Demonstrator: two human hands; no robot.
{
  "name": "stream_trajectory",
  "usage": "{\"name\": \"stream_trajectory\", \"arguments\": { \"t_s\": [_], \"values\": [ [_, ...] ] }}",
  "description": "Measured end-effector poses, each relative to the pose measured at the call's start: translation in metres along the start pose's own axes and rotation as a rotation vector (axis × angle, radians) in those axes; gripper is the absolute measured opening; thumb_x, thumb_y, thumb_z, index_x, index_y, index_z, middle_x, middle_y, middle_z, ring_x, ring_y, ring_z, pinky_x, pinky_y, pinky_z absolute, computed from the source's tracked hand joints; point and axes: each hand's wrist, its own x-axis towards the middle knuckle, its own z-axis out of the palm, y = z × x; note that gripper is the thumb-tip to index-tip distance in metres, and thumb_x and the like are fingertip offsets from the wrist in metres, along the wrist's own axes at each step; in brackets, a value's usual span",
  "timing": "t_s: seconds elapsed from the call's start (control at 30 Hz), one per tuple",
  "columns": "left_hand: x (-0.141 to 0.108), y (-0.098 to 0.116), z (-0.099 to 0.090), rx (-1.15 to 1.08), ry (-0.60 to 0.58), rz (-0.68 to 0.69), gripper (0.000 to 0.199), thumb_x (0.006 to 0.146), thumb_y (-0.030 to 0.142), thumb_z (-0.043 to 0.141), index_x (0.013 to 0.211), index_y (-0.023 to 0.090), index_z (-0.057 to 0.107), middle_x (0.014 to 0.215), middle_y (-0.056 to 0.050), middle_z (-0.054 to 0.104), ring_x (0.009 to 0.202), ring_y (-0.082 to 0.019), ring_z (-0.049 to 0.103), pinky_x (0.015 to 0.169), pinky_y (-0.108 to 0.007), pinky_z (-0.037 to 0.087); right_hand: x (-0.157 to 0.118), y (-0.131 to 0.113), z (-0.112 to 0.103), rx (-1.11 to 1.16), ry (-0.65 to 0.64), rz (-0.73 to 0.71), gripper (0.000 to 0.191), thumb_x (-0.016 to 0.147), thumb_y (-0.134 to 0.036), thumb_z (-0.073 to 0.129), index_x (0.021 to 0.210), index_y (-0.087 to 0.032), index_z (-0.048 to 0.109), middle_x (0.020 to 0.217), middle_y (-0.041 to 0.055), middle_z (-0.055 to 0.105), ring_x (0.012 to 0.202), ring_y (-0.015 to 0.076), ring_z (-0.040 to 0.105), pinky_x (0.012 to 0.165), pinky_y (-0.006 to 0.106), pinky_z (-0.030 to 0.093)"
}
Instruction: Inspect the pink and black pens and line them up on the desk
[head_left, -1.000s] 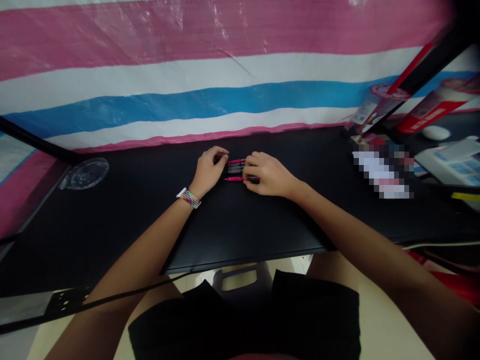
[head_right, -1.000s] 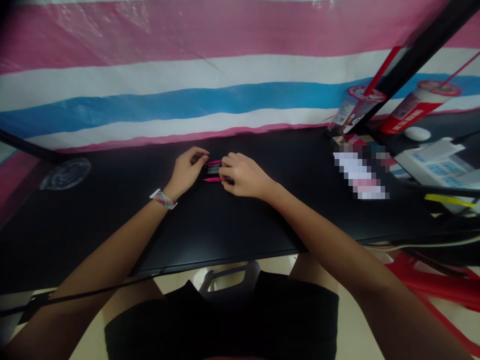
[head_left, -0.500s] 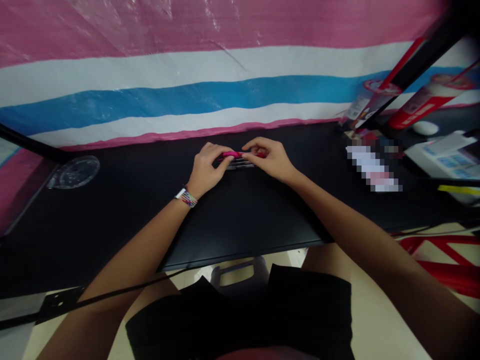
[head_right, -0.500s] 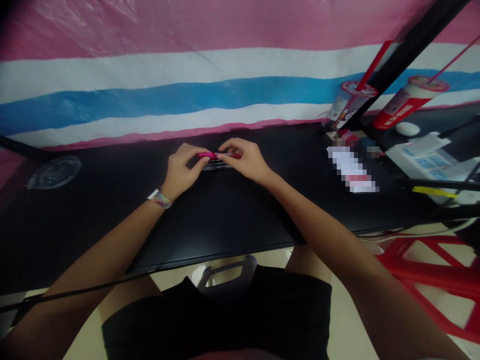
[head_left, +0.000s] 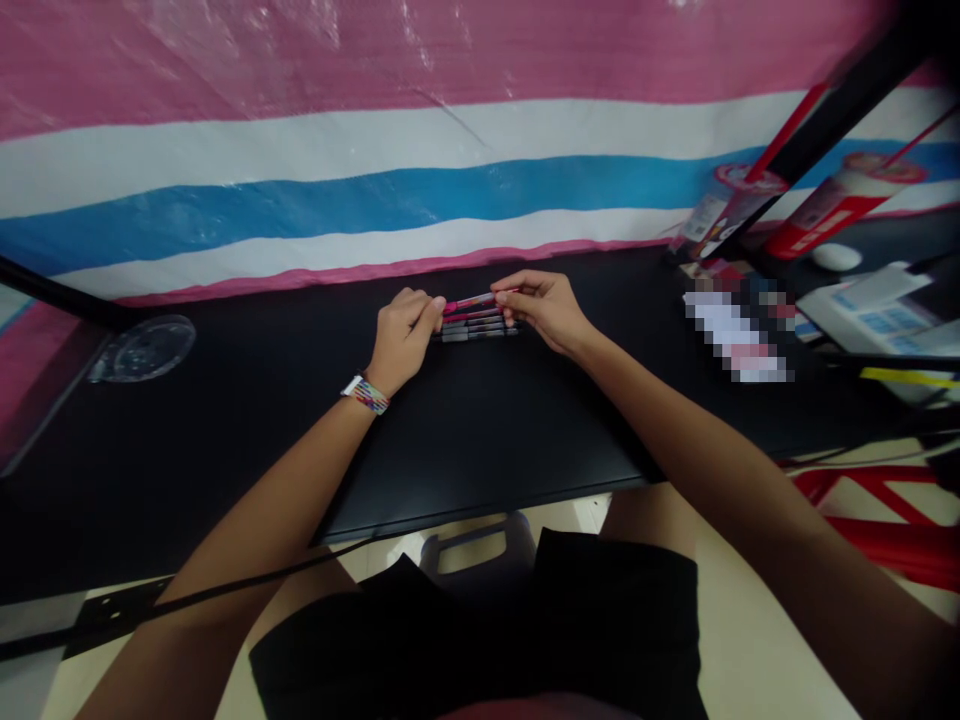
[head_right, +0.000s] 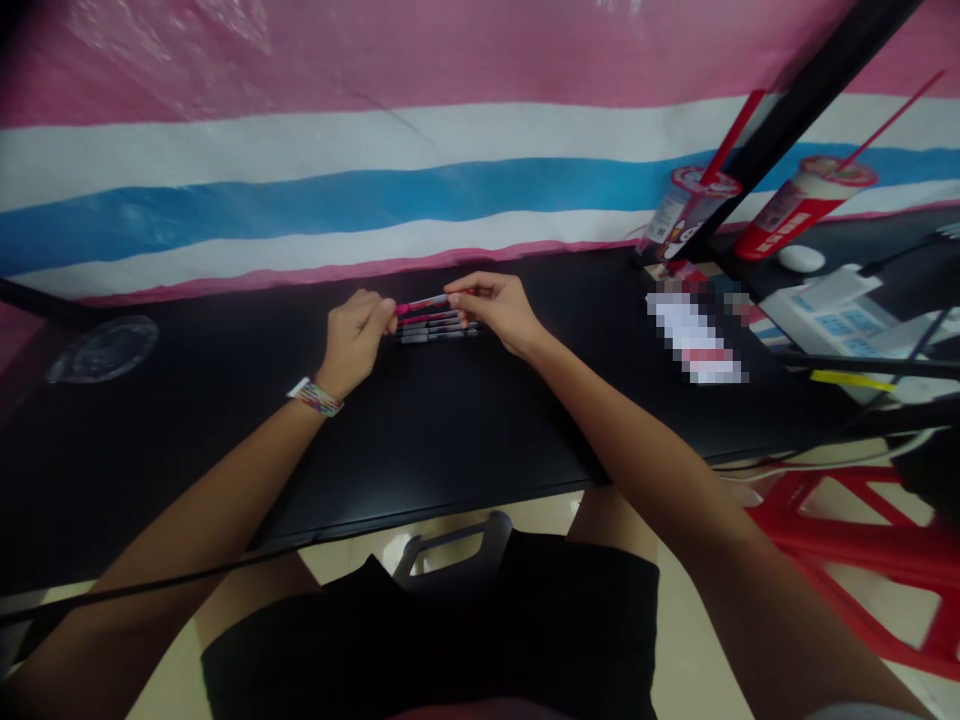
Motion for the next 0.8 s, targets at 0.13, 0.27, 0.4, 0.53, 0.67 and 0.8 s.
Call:
{"name": "stream_trajectory", "arguments": {
  "t_s": [0.13, 0.27, 0.4, 0.53, 0.67, 0.8],
  "values": [
    [0.0, -0.001, 0.003, -0.079, 0.025, -0.07, 0.038, 0.112, 0.058, 0.063, 0.094, 0.025, 0.073, 0.091, -0.003, 0.076, 0.088, -0.021, 0.07, 0.09, -0.039, 0.057, 0.002, 0.004, -0.002, 0.026, 0.006, 0.001, 0.031, 0.078, -0.042, 0.097, 0.099, -0.024, 0.084, 0.082, 0.0023, 0.073, 0.069, 0.0167, 0.065, 0.071, 0.039, 0.062],
    [0.0, -0.002, 0.004, -0.099, 0.088, -0.082, 0.025, 0.104, 0.051, 0.077, 0.106, 0.025, 0.077, 0.103, -0.004, 0.081, 0.094, -0.021, 0.074, 0.094, -0.037, 0.059, 0.003, 0.005, -0.002, 0.06, 0.052, 0.017, 0.033, 0.074, -0.043, 0.098, 0.098, -0.024, 0.084, 0.082, 0.0016, 0.074, 0.07, 0.0164, 0.066, 0.07, 0.037, 0.062],
    [0.001, -0.004, 0.004, -0.085, 0.039, -0.142, 0.047, 0.114, 0.048, 0.059, 0.076, 0.024, 0.07, 0.079, -0.003, 0.075, 0.082, -0.02, 0.071, 0.09, -0.038, 0.058, 0.003, 0.006, -0.001, 0.089, 0.046, -0.002, 0.033, 0.074, -0.042, 0.099, 0.098, -0.024, 0.085, 0.081, 0.0011, 0.075, 0.069, 0.0163, 0.067, 0.07, 0.036, 0.061],
    [0.001, -0.006, 0.003, -0.133, 0.072, -0.155, 0.016, 0.1, 0.042, 0.078, 0.102, 0.026, 0.077, 0.095, -0.003, 0.079, 0.089, -0.02, 0.072, 0.088, -0.036, 0.058, 0.004, 0.009, -0.001, 0.088, 0.051, -0.021, 0.033, 0.074, -0.041, 0.096, 0.101, -0.024, 0.085, 0.082, 0.0007, 0.075, 0.068, 0.0164, 0.068, 0.071, 0.037, 0.06],
    [0.002, -0.004, 0.001, -0.115, 0.025, -0.17, 0.043, 0.111, 0.047, 0.062, 0.074, 0.024, 0.07, 0.08, -0.003, 0.076, 0.082, -0.02, 0.07, 0.089, -0.038, 0.057, 0.005, 0.011, 0.001, 0.051, 0.057, -0.044, 0.031, 0.075, -0.041, 0.092, 0.099, -0.025, 0.083, 0.079, 0.0002, 0.074, 0.068, 0.0176, 0.067, 0.07, 0.038, 0.059],
    [0.002, -0.005, 0.001, -0.141, 0.059, -0.203, 0.036, 0.109, 0.047, 0.063, 0.082, 0.025, 0.071, 0.076, -0.002, 0.072, 0.077, -0.019, 0.069, 0.086, -0.036, 0.056, 0.004, 0.011, 0.006, -0.009, 0.073, -0.062, 0.03, 0.076, -0.043, 0.09, 0.099, -0.026, 0.081, 0.082, 0.0008, 0.074, 0.068, 0.0187, 0.067, 0.073, 0.042, 0.061]
  ]
}}
